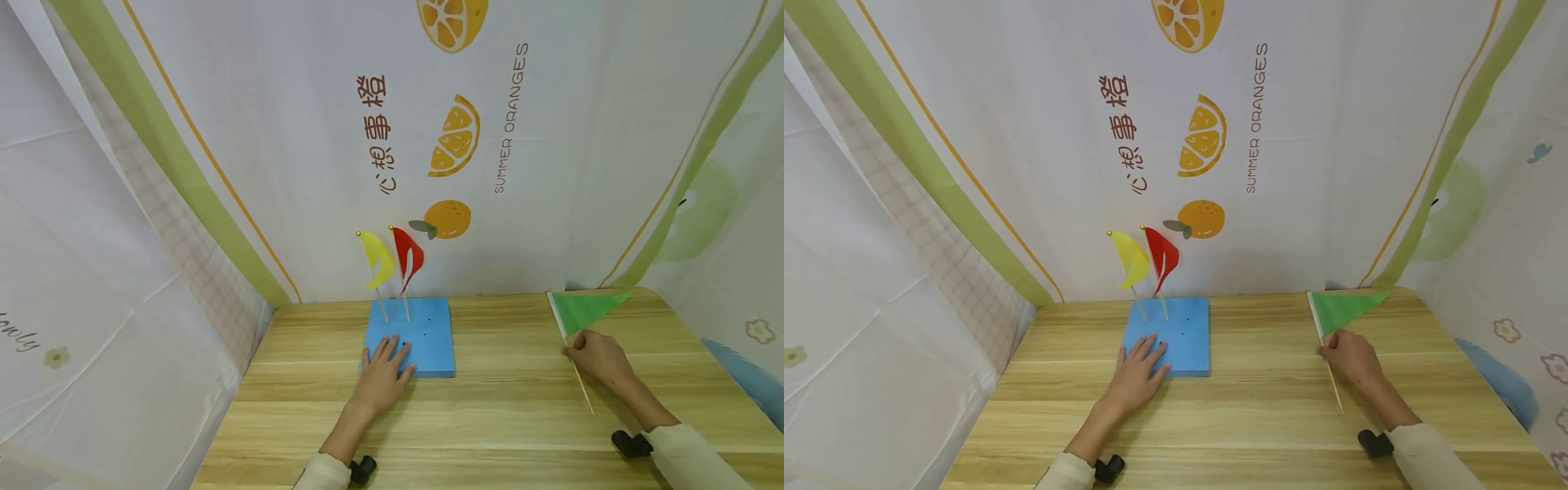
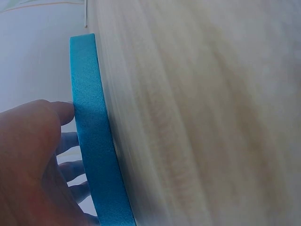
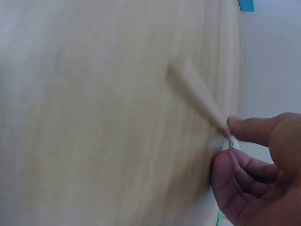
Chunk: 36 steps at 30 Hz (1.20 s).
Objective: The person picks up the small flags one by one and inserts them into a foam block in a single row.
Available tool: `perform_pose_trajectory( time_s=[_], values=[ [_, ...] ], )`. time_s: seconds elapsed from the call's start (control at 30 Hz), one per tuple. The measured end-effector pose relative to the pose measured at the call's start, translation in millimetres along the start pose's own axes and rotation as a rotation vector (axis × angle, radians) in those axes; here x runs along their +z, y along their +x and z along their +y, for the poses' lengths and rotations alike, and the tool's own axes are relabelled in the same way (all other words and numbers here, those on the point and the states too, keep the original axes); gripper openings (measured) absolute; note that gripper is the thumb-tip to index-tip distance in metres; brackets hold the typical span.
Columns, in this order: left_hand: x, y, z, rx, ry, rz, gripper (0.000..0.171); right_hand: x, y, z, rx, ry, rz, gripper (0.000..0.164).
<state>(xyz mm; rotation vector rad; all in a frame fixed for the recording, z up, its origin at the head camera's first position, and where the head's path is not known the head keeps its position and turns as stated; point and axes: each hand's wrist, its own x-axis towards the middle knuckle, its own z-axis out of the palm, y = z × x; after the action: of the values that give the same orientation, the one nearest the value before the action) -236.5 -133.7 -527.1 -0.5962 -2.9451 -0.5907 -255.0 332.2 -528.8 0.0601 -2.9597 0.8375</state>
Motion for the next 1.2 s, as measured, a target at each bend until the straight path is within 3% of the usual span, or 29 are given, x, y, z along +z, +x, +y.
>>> perform_pose_trajectory(
  time_s=[0.23,0.63,1.2],
  values=[
    [-0.2,0.2,1.2,-0.002,-0.002,0.002,0.056,-3.4,1.6,-4.0,0.046,0.03,-0.031,0.025],
    [-0.6,0.0,2.0,-0.005,0.0,-0.002,0.056,-1.9,0.2,-6.4,0.094,0.095,-0.062,0.034],
    [-1.6,-0.7,2.2,-0.002,-0.009,-0.004,0.056,-4.7,2.5,-10.5,0.085,0.126,-0.068,0.041]
  ],
)
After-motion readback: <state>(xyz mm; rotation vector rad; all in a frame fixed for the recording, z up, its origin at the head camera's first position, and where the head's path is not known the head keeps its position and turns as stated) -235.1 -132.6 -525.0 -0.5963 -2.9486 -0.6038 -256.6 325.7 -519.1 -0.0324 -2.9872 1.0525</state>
